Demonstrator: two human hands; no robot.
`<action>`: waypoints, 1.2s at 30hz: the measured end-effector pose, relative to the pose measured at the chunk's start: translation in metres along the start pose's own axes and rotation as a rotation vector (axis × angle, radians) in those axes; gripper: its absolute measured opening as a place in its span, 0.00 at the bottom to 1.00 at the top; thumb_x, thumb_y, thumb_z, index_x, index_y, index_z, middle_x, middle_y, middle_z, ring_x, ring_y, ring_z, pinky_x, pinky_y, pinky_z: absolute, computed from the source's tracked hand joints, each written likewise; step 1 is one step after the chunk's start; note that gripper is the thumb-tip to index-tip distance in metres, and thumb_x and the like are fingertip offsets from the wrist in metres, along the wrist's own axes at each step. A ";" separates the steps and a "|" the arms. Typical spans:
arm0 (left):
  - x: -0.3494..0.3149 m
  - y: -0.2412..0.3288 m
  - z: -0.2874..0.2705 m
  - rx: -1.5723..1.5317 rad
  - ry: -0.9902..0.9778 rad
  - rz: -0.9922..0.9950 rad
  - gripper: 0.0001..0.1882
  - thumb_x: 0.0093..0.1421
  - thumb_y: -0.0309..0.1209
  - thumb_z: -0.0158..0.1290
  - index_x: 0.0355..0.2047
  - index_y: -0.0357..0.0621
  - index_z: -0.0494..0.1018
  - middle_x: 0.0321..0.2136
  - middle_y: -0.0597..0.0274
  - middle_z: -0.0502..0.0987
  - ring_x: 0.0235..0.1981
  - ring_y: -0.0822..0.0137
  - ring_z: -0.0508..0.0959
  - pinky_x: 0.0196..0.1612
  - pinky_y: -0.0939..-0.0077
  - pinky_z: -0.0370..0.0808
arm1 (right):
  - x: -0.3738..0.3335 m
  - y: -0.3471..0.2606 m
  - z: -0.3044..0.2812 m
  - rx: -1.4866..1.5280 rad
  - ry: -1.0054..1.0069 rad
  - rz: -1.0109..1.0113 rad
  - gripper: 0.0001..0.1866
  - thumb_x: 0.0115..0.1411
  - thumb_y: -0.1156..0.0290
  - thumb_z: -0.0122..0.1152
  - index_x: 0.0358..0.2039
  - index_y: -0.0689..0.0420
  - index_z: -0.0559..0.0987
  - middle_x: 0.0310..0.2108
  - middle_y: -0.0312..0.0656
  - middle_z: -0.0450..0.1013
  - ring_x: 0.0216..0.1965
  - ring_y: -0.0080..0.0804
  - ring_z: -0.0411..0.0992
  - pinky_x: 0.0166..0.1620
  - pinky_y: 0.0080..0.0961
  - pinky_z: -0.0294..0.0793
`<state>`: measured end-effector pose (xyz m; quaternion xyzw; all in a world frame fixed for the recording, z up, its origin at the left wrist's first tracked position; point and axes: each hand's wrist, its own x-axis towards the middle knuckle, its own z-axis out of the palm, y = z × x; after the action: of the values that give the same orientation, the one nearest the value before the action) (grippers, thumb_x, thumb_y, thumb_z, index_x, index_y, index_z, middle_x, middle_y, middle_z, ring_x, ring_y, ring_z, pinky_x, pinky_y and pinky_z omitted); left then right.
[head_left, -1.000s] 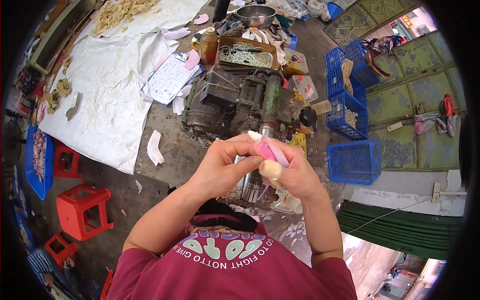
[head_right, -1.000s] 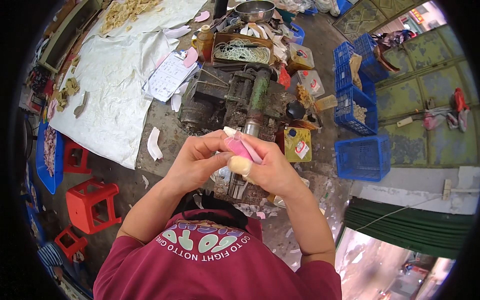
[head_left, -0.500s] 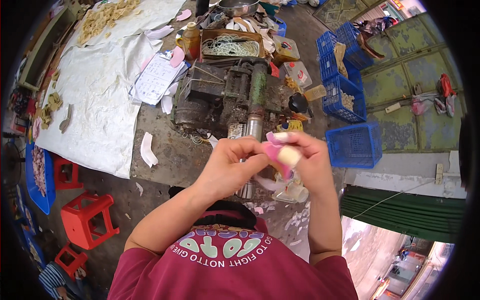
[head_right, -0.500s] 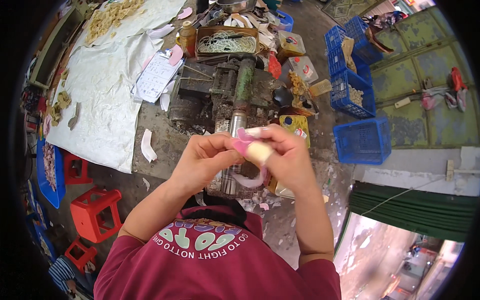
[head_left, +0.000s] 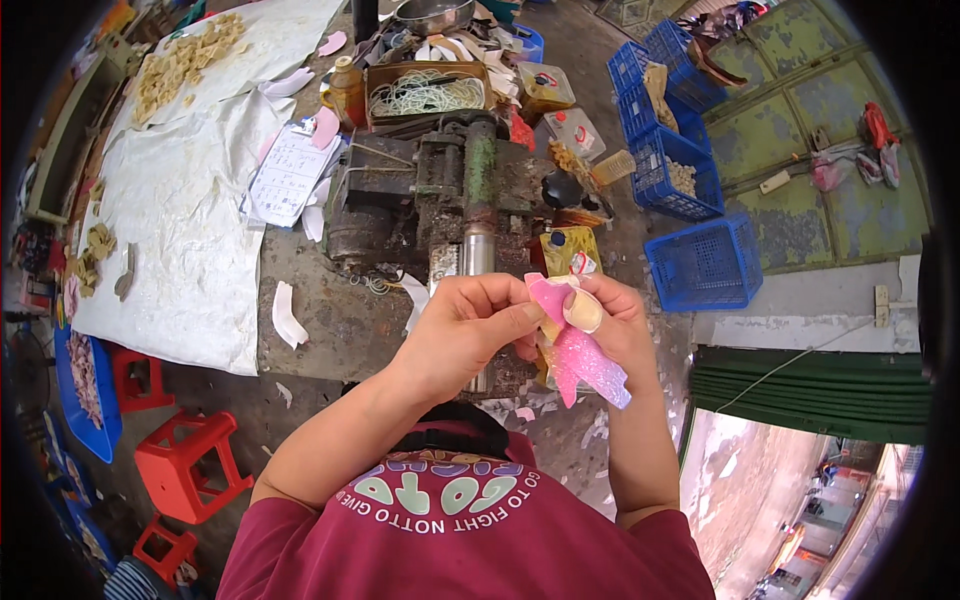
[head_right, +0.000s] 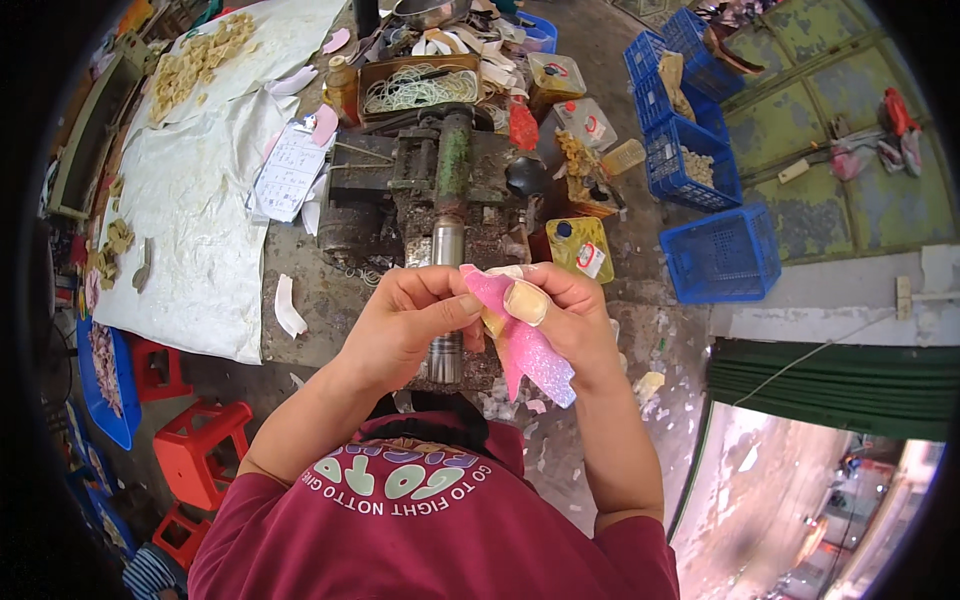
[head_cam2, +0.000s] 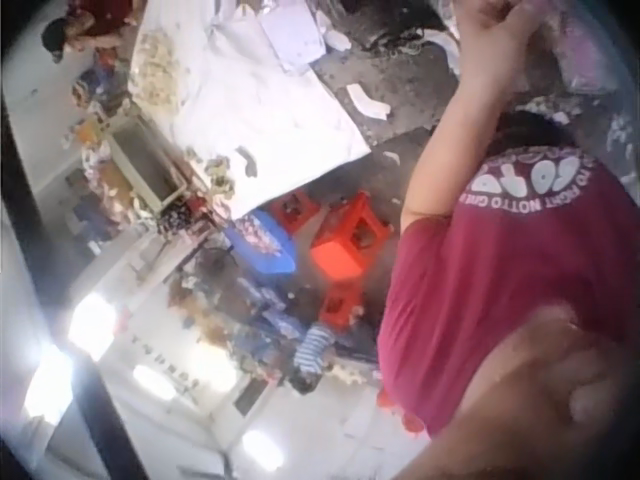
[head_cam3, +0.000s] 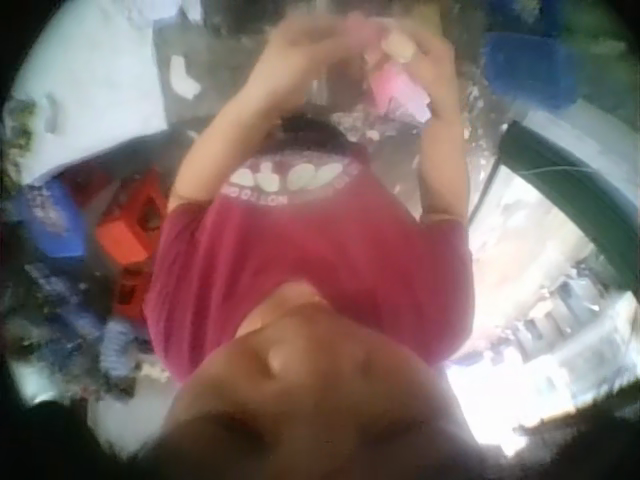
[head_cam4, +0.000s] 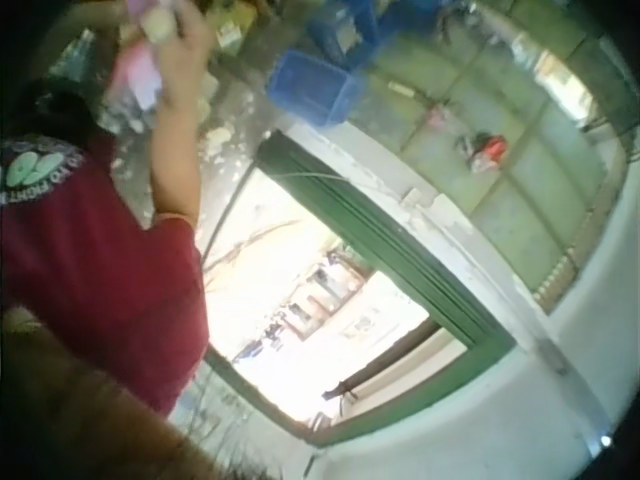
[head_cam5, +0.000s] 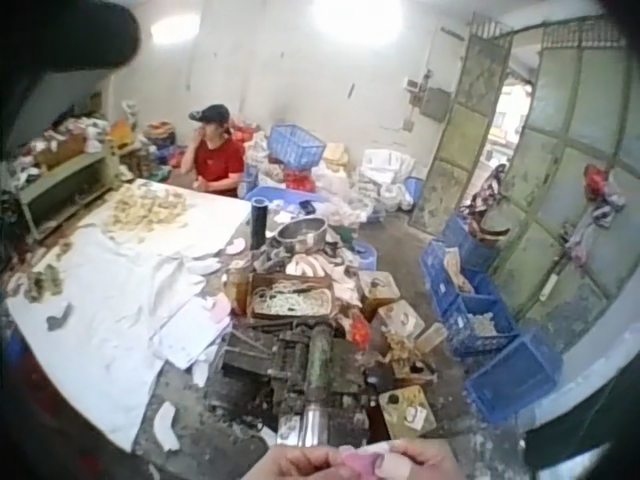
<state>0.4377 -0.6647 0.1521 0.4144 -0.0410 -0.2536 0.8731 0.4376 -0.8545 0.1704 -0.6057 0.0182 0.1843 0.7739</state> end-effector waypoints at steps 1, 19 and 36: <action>0.001 0.000 0.002 -0.013 0.008 -0.009 0.06 0.58 0.24 0.50 0.31 0.34 0.76 0.26 0.63 0.77 0.27 0.74 0.75 0.37 0.79 0.71 | -0.001 0.004 0.001 0.022 0.040 -0.014 0.10 0.59 0.70 0.58 0.40 0.60 0.78 0.32 0.37 0.76 0.29 0.18 0.72 0.31 0.16 0.72; 0.019 -0.017 0.016 -0.124 -0.016 -0.174 0.07 0.60 0.29 0.54 0.30 0.36 0.76 0.23 0.61 0.77 0.23 0.73 0.77 0.30 0.79 0.75 | -0.006 0.031 -0.003 -0.312 0.231 -0.465 0.13 0.57 0.74 0.57 0.42 0.65 0.74 0.38 0.40 0.71 0.38 0.23 0.68 0.38 0.18 0.67; 0.010 -0.011 0.013 0.109 0.067 0.028 0.07 0.59 0.27 0.56 0.35 0.35 0.76 0.29 0.63 0.78 0.30 0.77 0.76 0.36 0.83 0.75 | 0.009 0.026 0.024 0.309 0.166 -0.166 0.21 0.64 0.57 0.52 0.46 0.62 0.74 0.51 0.49 0.70 0.46 0.29 0.71 0.49 0.27 0.71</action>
<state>0.4384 -0.6844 0.1513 0.4690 -0.0314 -0.2247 0.8536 0.4328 -0.8246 0.1502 -0.4924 0.0601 0.0644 0.8659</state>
